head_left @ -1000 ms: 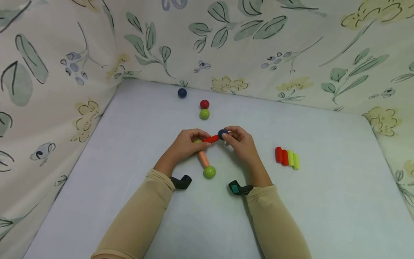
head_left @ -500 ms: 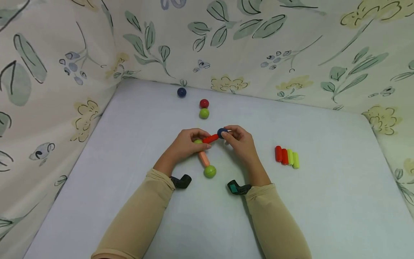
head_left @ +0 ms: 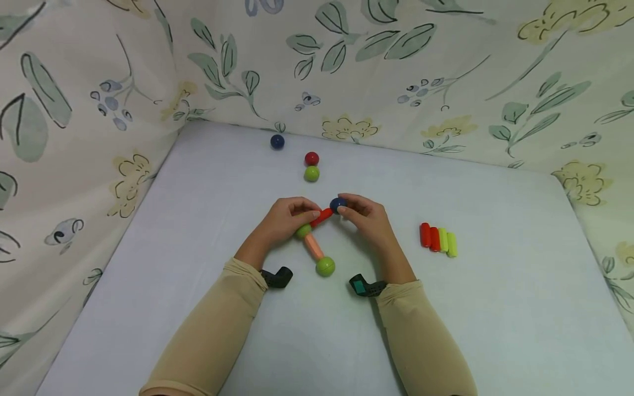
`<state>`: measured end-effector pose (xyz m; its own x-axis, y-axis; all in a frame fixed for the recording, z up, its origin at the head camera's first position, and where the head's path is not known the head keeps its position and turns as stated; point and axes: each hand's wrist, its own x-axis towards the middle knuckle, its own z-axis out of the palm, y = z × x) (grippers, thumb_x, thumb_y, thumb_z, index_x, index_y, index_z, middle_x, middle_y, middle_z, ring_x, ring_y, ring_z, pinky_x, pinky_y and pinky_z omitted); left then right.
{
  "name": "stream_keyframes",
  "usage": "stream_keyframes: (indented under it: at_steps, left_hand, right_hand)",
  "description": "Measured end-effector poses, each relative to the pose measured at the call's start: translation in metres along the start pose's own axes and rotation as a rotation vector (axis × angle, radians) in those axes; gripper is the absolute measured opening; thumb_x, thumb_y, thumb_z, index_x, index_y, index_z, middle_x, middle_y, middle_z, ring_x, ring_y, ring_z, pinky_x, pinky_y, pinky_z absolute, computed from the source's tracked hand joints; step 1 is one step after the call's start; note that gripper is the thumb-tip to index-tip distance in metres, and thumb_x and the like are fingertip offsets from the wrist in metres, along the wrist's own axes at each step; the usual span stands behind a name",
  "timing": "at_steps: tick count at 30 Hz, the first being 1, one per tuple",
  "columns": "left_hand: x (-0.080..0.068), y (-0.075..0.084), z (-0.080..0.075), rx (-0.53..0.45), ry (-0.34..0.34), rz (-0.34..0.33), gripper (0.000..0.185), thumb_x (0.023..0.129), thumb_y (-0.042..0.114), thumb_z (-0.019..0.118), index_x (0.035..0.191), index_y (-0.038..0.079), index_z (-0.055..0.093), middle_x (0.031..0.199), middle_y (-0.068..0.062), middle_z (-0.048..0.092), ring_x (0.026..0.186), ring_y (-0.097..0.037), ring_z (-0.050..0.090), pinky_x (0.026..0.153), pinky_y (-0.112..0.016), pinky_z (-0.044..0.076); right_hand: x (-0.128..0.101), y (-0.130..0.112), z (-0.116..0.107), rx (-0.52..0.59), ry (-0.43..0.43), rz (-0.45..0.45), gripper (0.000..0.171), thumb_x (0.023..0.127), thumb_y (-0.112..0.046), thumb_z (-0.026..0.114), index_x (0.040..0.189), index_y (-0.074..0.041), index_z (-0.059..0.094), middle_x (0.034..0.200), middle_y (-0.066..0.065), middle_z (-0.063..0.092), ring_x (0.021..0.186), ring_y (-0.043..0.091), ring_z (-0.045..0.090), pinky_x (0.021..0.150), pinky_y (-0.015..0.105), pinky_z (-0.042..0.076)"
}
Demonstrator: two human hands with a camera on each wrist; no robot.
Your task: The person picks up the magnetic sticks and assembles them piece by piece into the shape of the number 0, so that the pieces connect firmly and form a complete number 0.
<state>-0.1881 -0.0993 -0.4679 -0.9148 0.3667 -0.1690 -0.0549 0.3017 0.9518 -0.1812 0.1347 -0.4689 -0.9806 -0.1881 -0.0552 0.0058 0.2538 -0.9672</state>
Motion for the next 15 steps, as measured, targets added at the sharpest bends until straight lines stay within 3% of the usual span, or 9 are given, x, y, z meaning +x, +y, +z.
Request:
stream_keyframes:
  at_steps: [7, 15]
  left_hand:
    - [0.0008, -0.002, -0.0002, 0.025, -0.012, 0.014, 0.02, 0.092, 0.034, 0.069, 0.105, 0.019, 0.074, 0.105, 0.002, 0.07, 0.099, -0.018, 0.061, 0.09, -0.034, 0.049]
    - [0.0006, -0.0038, 0.0001, -0.016, -0.042, 0.029, 0.017, 0.091, 0.029, 0.072, 0.104, 0.018, 0.072, 0.098, -0.002, 0.071, 0.079, -0.021, 0.062, 0.07, -0.03, 0.053]
  right_hand:
    - [0.0006, 0.0002, 0.0012, -0.041, 0.001, -0.016, 0.038, 0.093, -0.029, 0.069, 0.125, -0.01, 0.064, 0.102, 0.006, 0.066, 0.086, 0.017, 0.062, 0.07, 0.025, 0.046]
    - [0.0002, -0.0037, 0.0039, -0.111, -0.036, 0.006, 0.031, 0.092, -0.029, 0.071, 0.117, -0.011, 0.067, 0.104, 0.009, 0.07, 0.089, 0.018, 0.059, 0.074, 0.025, 0.045]
